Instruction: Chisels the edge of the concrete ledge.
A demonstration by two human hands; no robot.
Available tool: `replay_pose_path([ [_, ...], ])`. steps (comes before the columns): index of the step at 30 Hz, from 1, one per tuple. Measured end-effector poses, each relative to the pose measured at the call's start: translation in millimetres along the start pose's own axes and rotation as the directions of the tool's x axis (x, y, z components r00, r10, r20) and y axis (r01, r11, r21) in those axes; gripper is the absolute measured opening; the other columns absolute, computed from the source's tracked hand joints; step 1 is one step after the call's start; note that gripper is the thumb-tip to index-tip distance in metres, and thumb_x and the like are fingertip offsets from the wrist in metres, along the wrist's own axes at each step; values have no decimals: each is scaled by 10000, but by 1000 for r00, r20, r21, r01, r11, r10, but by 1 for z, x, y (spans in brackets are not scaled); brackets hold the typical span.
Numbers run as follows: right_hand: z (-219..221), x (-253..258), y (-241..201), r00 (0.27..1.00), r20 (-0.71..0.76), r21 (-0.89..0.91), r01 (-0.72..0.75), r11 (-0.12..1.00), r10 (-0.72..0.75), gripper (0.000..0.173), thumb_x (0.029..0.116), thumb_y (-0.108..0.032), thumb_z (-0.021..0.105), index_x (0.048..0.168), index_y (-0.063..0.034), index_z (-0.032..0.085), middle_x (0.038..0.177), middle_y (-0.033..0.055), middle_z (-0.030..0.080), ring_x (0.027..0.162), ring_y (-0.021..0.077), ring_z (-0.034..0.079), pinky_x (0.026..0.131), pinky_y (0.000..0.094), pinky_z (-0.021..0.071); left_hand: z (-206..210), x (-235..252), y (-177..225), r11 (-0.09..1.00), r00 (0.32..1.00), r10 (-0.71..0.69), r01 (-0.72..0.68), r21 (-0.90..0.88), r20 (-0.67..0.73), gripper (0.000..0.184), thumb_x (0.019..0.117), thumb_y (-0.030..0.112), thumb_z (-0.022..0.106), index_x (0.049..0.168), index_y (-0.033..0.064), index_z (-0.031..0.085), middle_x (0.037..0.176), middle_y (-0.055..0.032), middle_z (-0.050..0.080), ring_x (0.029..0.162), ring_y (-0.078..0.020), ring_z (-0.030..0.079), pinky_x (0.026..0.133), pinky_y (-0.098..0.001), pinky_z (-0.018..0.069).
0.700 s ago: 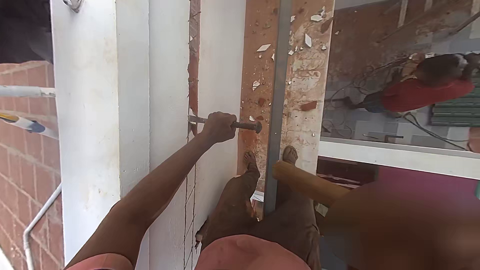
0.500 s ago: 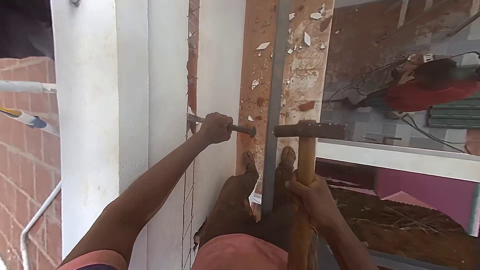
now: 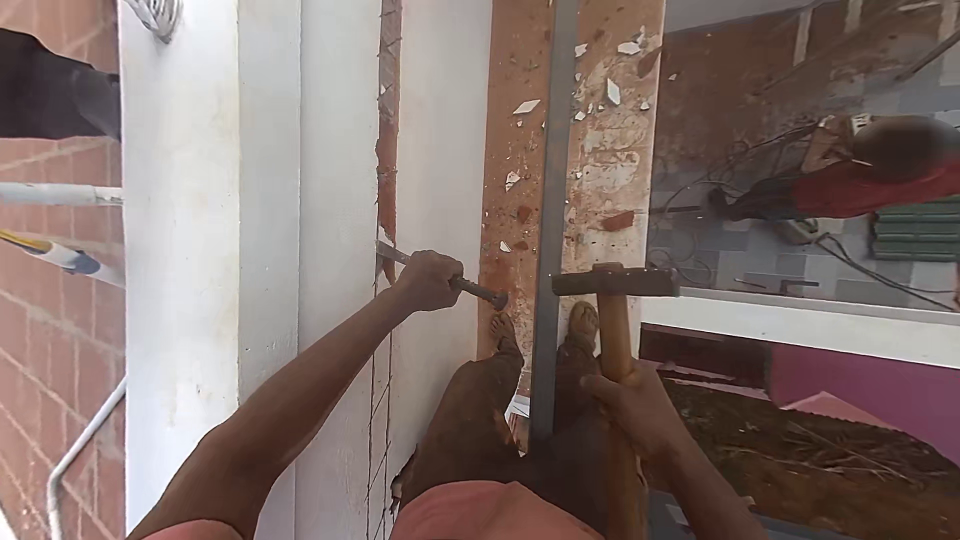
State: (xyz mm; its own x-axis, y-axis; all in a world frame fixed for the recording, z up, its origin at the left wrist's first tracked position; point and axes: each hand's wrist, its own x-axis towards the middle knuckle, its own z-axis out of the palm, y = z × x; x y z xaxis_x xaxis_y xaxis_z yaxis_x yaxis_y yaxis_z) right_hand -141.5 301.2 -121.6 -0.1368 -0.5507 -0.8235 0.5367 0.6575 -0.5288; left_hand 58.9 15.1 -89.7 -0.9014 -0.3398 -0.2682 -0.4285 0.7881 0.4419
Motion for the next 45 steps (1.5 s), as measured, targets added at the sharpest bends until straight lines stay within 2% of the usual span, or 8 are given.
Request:
replay_pose_path([
  [3, -28, -23, 25, 977, -183, 94, 126, 988, -107, 186, 714, -116, 709, 718, -136, 524, 481, 0, 485, 362, 138, 492, 369, 308, 463, -5, -14, -4, 980, 906, -99, 17, -199, -411, 201, 736, 61, 661, 570, 48, 549, 529, -51, 547, 480, -151, 535, 471, -341, 399],
  [7, -50, -32, 44, 950, -274, 82, 176, 981, -148, 193, 708, -110, 718, 738, -144, 530, 496, -16, 506, 369, 126, 495, 369, 299, 468, -148, 19, -16, 794, 448, -418, -242, -558, -790, 378, 732, -98, 600, 662, 197, 374, 489, 86, 432, 416, -32, 436, 420, -215, 428],
  [10, -43, -22, 43, 957, -270, 18, 115, 993, -106, 187, 716, -117, 701, 763, -128, 520, 487, -18, 488, 363, 128, 490, 366, 303, 462, -156, 39, 14, 907, 653, -83, -264, -329, -753, 355, 756, -4, 661, 628, 215, 413, 544, 131, 433, 481, 24, 421, 473, -180, 368],
  [17, -37, -18, 61, 947, -254, -274, 123, 954, -195, 603, 812, -352, 669, 1287, -33, 477, 662, -20, 557, 434, 110, 548, 412, 335, 515, -128, 63, -11, 801, 827, -305, -46, -597, -473, 399, 795, -32, 640, 651, 231, 377, 509, 125, 397, 420, -3, 362, 417, -191, 340],
  [24, -31, -24, 57, 889, -190, -261, 363, 894, -416, 435, 896, -410, 655, 1104, -34, 585, 688, -70, 615, 487, 30, 589, 433, 243, 535, -79, 62, -24, 903, 918, -330, 239, -357, -221, 357, 833, 77, 643, 602, 170, 387, 498, 88, 361, 428, -6, 325, 440, -212, 269],
  [37, 3, -33, -21, 917, -46, -109, 389, 915, -396, 292, 873, -316, 658, 1068, -111, 585, 607, -64, 587, 431, 80, 570, 403, 256, 519, -78, 38, -27, 888, 915, -341, 239, -392, -214, 358, 784, 35, 617, 575, 179, 365, 468, 91, 358, 408, 5, 324, 416, -211, 255],
  [41, -14, -69, -106, 563, -17, 55, 825, 562, -826, 239, 974, -357, 696, 1126, -180, 640, 727, -41, 642, 514, 81, 587, 453, 251, 538, -70, 24, -22, 922, 931, -218, 99, -375, -292, 356, 766, 50, 611, 536, 169, 367, 458, 86, 365, 408, 19, 326, 412, -202, 237],
  [45, -1, -90, -181, 194, -219, 247, 959, 138, -956, 185, 998, -273, 646, 837, -193, 601, 637, -68, 555, 526, 76, 574, 505, 237, 536, -72, 14, -20, 910, 928, -221, 86, -405, -299, 341, 766, 46, 611, 546, 166, 381, 459, 87, 376, 406, 20, 339, 411, -199, 252],
])
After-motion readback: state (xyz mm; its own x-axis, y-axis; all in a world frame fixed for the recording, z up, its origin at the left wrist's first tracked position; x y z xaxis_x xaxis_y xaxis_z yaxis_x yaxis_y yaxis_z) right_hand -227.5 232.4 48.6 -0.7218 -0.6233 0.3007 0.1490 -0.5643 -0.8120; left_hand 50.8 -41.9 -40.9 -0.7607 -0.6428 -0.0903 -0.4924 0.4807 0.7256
